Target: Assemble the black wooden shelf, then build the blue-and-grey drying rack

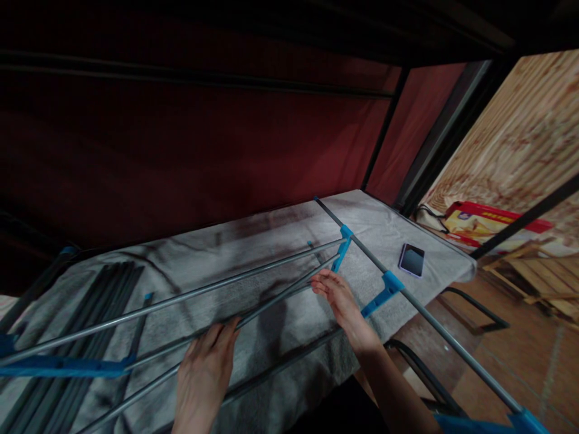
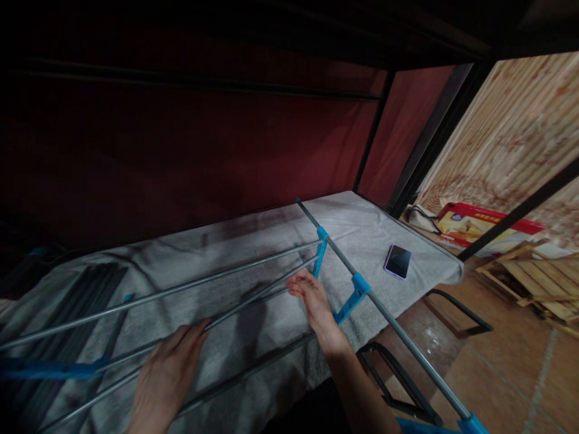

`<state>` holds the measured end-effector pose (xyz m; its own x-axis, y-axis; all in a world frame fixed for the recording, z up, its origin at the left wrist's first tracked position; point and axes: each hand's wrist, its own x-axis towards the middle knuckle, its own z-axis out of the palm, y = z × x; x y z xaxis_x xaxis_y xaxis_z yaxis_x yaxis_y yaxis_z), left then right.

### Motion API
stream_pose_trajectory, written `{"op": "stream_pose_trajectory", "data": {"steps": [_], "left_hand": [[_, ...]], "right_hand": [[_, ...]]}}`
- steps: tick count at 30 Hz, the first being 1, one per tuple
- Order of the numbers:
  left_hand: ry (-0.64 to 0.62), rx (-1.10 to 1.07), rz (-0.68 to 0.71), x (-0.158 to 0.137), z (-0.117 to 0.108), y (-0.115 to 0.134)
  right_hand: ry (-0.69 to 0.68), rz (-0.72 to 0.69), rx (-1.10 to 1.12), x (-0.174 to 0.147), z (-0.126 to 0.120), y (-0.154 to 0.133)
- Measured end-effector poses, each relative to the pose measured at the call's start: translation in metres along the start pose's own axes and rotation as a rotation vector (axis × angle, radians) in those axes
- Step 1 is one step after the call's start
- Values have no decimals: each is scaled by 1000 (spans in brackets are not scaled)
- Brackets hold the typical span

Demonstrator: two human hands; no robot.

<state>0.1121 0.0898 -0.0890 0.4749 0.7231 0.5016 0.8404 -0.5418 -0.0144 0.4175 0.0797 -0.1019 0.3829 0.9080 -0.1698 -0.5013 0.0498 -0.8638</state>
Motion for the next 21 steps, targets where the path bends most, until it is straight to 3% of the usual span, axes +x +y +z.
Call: {"op": "stream_pose_trajectory", "data": {"steps": [4,7,11,14,17,21], "left_hand": [[-8,-15,-37,5,3,1],[-86,-15,-97,7,1,7],[-187,-55,-178,9,-3,12],[-206,-84,-210,10,-5,14],[-195,-110,-216,10,-6,15],[-100,-144,-209,7,-6,14]], "right_hand": [[16,-127,-306,-8,1,9],[10,-290,-519,-15,-2,16],[-143,-802,-1030,-14,-4,21],[-301,-1061,-1238,-6,3,24],[-420,-1181,-1392,3,9,25],[-436,-1219,-1488,14,12,23]]}}
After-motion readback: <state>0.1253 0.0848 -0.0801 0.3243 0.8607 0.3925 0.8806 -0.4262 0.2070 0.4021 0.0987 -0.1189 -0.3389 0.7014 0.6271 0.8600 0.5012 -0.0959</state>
